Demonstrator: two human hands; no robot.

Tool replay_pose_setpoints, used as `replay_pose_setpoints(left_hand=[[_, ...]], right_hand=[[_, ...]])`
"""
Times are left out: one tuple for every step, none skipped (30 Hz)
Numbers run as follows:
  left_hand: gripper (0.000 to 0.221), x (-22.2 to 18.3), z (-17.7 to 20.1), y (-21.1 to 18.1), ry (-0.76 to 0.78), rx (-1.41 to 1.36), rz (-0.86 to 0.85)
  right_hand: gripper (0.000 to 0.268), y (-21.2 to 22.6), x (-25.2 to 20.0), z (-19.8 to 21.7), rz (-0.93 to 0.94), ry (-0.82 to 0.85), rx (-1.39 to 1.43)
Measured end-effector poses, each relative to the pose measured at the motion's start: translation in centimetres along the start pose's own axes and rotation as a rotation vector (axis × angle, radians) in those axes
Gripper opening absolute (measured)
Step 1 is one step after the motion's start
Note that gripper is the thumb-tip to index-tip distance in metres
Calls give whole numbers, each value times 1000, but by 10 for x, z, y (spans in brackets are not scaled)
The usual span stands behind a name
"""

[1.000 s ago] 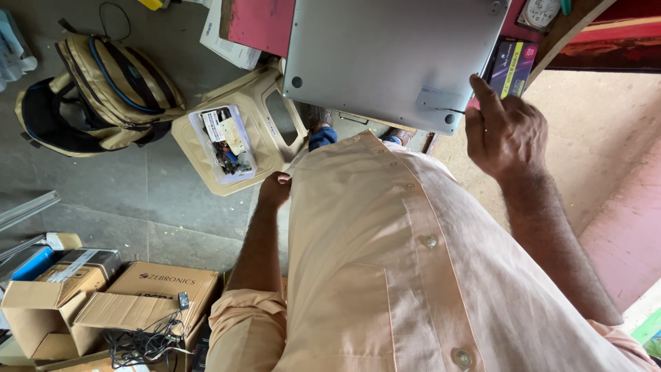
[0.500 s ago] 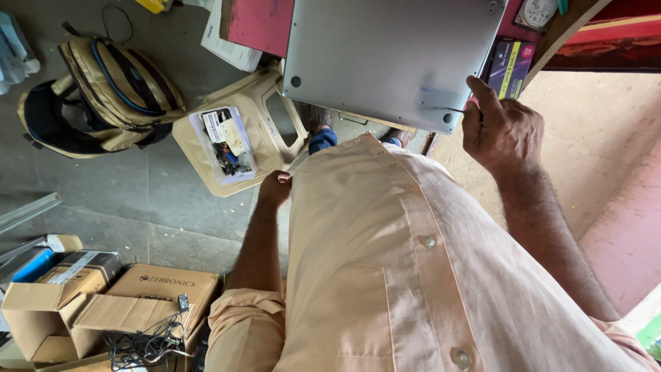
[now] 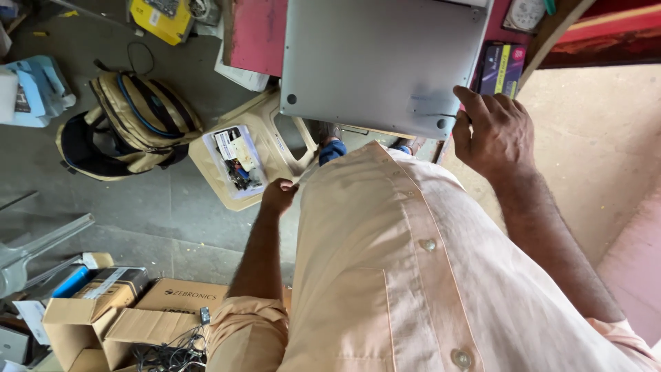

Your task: The person removes a small panel from the back of a laptop and then uses a screwdriver to remove several screws from the casing.

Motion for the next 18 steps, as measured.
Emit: replay_pose_setpoints(left_hand=[[43, -7, 1, -5, 6, 4, 1], [43, -14, 3, -13, 9, 31, -15], [43, -17, 13, -24, -2, 58, -37], [43, -21, 24, -35, -11, 61, -41], [41, -29, 36, -49, -51, 90, -103], [39, -37, 49, -64, -92, 119, -164], [39, -45, 56, -75, -87, 125, -165], [36, -58, 71, -91, -151, 92, -239], [32, -69, 84, -109, -215, 55, -317], [32, -74, 93, -127, -210, 59, -321], [29, -85, 107, -148, -282, 33, -388], [26, -97, 122, -167, -355, 6, -455], [26, -102, 131, -187, -363, 3, -455], [22, -114, 145, -211, -426, 6, -513], [19, -126, 158, -234, -490, 9, -570], [19, -122, 161, -246, -499, 6, -570], [17, -124, 168, -262, -538, -10, -655], [14, -127, 176, -278, -576, -23, -741]], right_hand=[[30, -4, -11, 1, -7, 3, 1], [27, -13, -22, 6, -45, -33, 78], [24, -23, -27, 10, -75, -81, 156], [24, -33, -40, 10, -72, -91, 158], [25, -62, -57, 9, -203, -148, 397], [28, -90, -76, 2, -332, -205, 637], [28, -100, -87, -1, -340, -207, 638], [25, -115, -101, -5, -398, -248, 709], [23, -131, -115, -8, -455, -289, 777], [23, -136, -127, -14, -461, -293, 774], [21, -142, -138, -20, -483, -291, 767], [19, -148, -148, -26, -506, -289, 760], [19, -145, -153, -32, -497, -289, 761], [18, -145, -160, -41, -540, -283, 785], [18, -145, -166, -50, -582, -277, 809], [18, -135, -170, -52, -572, -276, 810], [18, -127, -168, -57, -581, -259, 820], [18, -119, -166, -62, -589, -242, 830]])
Point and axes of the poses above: each hand's wrist, its own x-axis towards the middle knuckle, its own z-axis out of the back of the hand, y = z × x, the point moved 10 cm from there along x, towards the middle knuckle, and after that the axes turned 15 degrees about y, right-handed, at the moved point
